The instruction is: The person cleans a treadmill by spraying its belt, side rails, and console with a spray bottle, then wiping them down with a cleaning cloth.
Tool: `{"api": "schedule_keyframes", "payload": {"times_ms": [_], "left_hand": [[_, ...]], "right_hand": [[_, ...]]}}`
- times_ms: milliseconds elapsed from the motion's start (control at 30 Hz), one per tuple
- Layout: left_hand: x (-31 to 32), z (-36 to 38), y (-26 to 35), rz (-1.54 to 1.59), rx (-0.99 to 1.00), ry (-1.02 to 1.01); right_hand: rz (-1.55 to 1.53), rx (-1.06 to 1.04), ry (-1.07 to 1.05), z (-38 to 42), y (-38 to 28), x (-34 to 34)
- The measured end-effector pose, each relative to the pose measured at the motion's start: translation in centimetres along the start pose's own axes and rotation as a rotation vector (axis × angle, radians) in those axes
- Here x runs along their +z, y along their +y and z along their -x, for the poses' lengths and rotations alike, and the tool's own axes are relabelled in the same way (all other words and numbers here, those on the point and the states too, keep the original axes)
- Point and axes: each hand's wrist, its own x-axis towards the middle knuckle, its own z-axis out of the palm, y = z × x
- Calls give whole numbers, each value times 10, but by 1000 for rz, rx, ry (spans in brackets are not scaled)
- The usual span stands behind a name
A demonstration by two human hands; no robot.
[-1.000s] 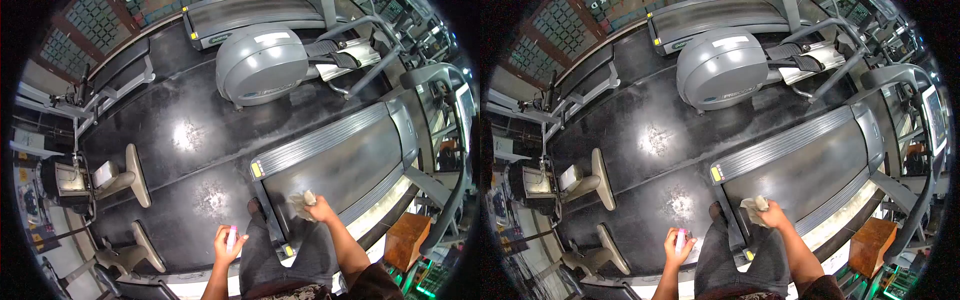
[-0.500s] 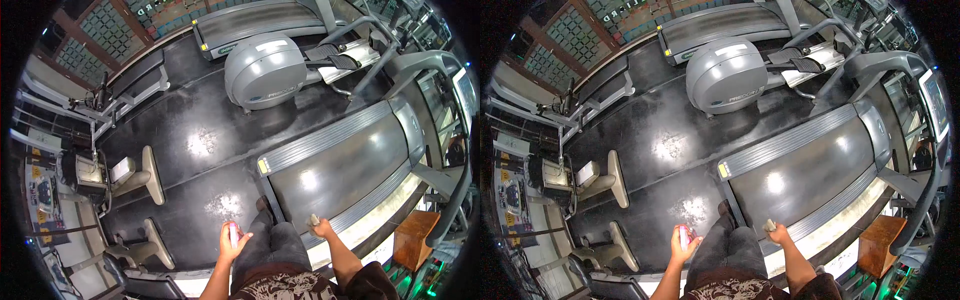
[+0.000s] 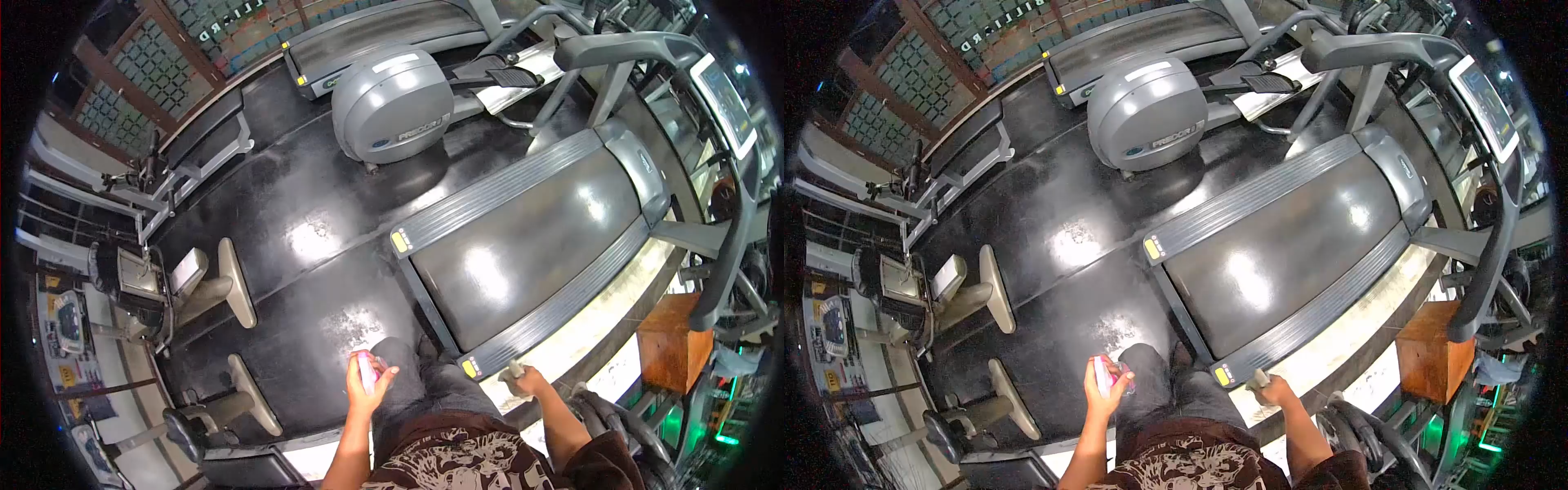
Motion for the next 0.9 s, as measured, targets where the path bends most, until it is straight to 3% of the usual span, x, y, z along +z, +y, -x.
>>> {"api": "schedule_keyframes", "payload": {"times_ms": [167,467,667,767,900], "left_hand": [[4,18,19,45,-54,-8],[-3,65,29,14,67,-24],[-28,146,54,113,-28,-40],[-46,202,62,-66,128,-30],[-66,270,98,-7,-45,-30]], "right_hand": [[26,69,75,2,93,29],[-29,65,93,47,87,43],[-121,-153,180,86,59,69],[-116,-246,194,135,75,82],[-229,-297,169,203,97,95]]}}
